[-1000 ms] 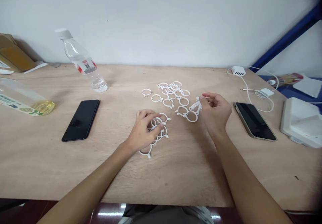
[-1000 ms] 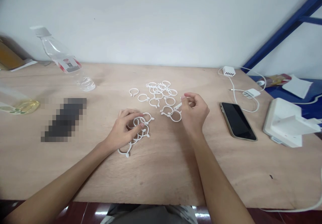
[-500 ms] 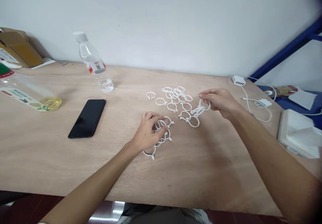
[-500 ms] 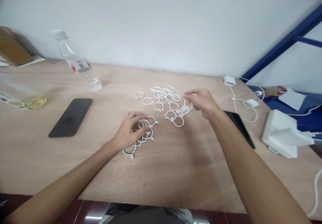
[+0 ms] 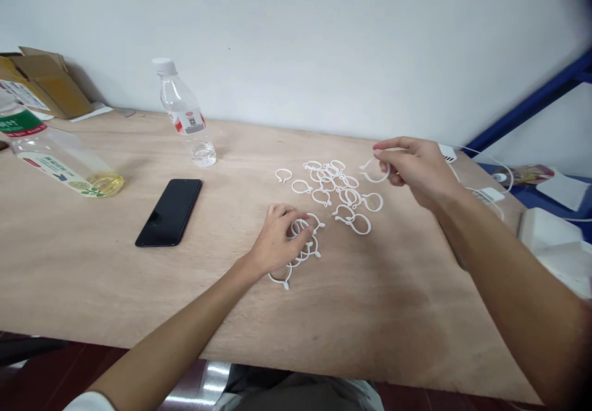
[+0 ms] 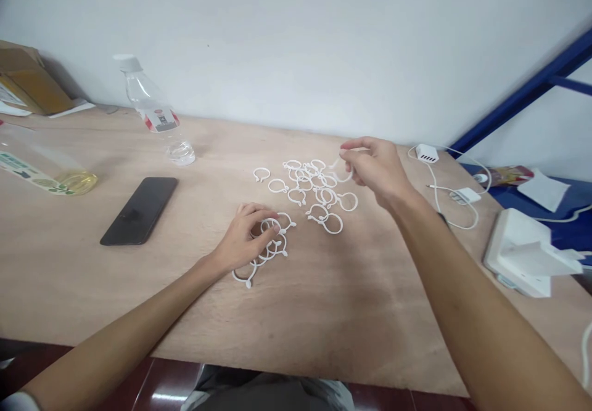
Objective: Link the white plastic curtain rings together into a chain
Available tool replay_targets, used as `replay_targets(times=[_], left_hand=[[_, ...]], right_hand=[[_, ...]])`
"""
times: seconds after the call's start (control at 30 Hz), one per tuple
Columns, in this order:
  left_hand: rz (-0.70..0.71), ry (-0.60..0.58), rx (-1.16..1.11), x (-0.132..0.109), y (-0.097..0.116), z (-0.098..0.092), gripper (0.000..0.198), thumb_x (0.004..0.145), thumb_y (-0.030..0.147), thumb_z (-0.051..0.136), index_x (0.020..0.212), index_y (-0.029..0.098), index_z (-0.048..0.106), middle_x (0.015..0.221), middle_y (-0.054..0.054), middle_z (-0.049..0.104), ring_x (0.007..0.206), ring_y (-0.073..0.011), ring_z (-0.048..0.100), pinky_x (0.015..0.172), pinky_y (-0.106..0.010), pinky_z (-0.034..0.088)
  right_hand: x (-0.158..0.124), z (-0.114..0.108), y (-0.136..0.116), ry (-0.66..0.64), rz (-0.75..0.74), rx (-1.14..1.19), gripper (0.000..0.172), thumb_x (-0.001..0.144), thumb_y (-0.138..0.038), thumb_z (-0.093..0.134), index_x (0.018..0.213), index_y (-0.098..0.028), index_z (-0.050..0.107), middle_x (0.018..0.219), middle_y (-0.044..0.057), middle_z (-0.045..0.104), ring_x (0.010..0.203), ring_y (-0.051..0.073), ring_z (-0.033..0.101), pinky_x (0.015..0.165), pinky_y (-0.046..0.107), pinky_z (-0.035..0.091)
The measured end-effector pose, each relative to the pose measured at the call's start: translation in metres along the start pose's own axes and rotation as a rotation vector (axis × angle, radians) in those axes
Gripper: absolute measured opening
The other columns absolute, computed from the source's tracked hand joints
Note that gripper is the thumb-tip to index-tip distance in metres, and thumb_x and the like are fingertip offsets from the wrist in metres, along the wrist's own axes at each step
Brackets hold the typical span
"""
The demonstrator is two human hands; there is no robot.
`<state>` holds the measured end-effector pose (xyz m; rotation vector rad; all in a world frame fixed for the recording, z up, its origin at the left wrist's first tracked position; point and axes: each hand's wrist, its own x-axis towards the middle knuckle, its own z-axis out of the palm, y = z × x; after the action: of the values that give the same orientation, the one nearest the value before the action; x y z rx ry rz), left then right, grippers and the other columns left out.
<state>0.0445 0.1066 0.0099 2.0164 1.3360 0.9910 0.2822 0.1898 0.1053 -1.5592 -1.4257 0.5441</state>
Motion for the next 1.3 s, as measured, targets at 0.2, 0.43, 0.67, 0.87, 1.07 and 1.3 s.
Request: replay_targets(times=[0.2, 0.43, 0.67, 0.87, 1.07, 1.3], left_hand=[[-0.050, 0.013, -0.052, 0.001, 0.004, -0.004, 0.024, 0.091, 0.035, 0.053, 0.101, 0.021, 0.069, 0.101, -0.005, 0.069, 0.104, -0.0223, 0.056, 0.094, -0.039, 0.044], [-0.159, 0.123, -0.224, 0.002, -0.001, -0.004, 0.030, 0.094, 0.034, 0.045, 0.079, 0.017, 0.065, 0.080, -0.004, 0.065, 0.082, -0.0182, 0.060, 0.072, -0.030, 0.046], [-0.043, -0.035, -0.222, 0.001, 0.003, -0.009, 0.034, 0.095, 0.033, 0.039, 0.066, 0.019, 0.053, 0.067, -0.001, 0.056, 0.074, -0.0168, 0.054, 0.071, -0.029, 0.044], [-0.018, -0.056, -0.201, 0.001, 0.004, -0.009, 0.038, 0.094, 0.037, 0.039, 0.062, 0.020, 0.051, 0.062, -0.001, 0.053, 0.068, -0.0169, 0.051, 0.067, -0.030, 0.044], [-0.094, -0.032, -0.238, 0.000, 0.003, -0.007, 0.031, 0.094, 0.037, 0.044, 0.076, 0.019, 0.062, 0.072, -0.002, 0.062, 0.075, -0.0176, 0.057, 0.070, -0.031, 0.045], [0.062, 0.155, -0.187, -0.002, 0.003, -0.007, 0.021, 0.088, 0.036, 0.057, 0.076, 0.021, 0.064, 0.077, -0.003, 0.066, 0.080, -0.0189, 0.057, 0.079, -0.035, 0.046]], right_hand=[[-0.074, 0.040, -0.005, -0.397, 0.232, 0.540, 0.037, 0.070, -0.035, 0.074, 0.099, -0.017, 0.061, 0.064, 0.001, 0.067, 0.051, 0.015, 0.061, 0.051, 0.032, 0.052], [-0.110, 0.068, 0.004, -0.479, 0.264, 0.656, 0.030, 0.073, -0.038, 0.074, 0.090, -0.020, 0.056, 0.072, 0.002, 0.070, 0.068, 0.018, 0.066, 0.056, 0.029, 0.055], [-0.104, 0.057, 0.015, -0.452, 0.211, 0.620, 0.029, 0.078, -0.040, 0.069, 0.099, -0.020, 0.070, 0.074, 0.002, 0.065, 0.063, 0.013, 0.057, 0.044, 0.021, 0.040], [-0.108, 0.063, 0.017, -0.527, 0.175, 0.593, 0.026, 0.080, -0.043, 0.066, 0.087, -0.019, 0.075, 0.062, -0.001, 0.056, 0.052, 0.010, 0.045, 0.045, 0.024, 0.036], [-0.110, 0.067, 0.020, -0.471, 0.201, 0.615, 0.024, 0.079, -0.043, 0.066, 0.086, -0.020, 0.072, 0.068, -0.001, 0.058, 0.054, 0.010, 0.047, 0.047, 0.024, 0.038], [-0.110, 0.065, 0.015, -0.380, 0.233, 0.524, 0.028, 0.078, -0.047, 0.067, 0.081, -0.019, 0.071, 0.073, 0.002, 0.062, 0.056, 0.011, 0.048, 0.043, 0.023, 0.035]])
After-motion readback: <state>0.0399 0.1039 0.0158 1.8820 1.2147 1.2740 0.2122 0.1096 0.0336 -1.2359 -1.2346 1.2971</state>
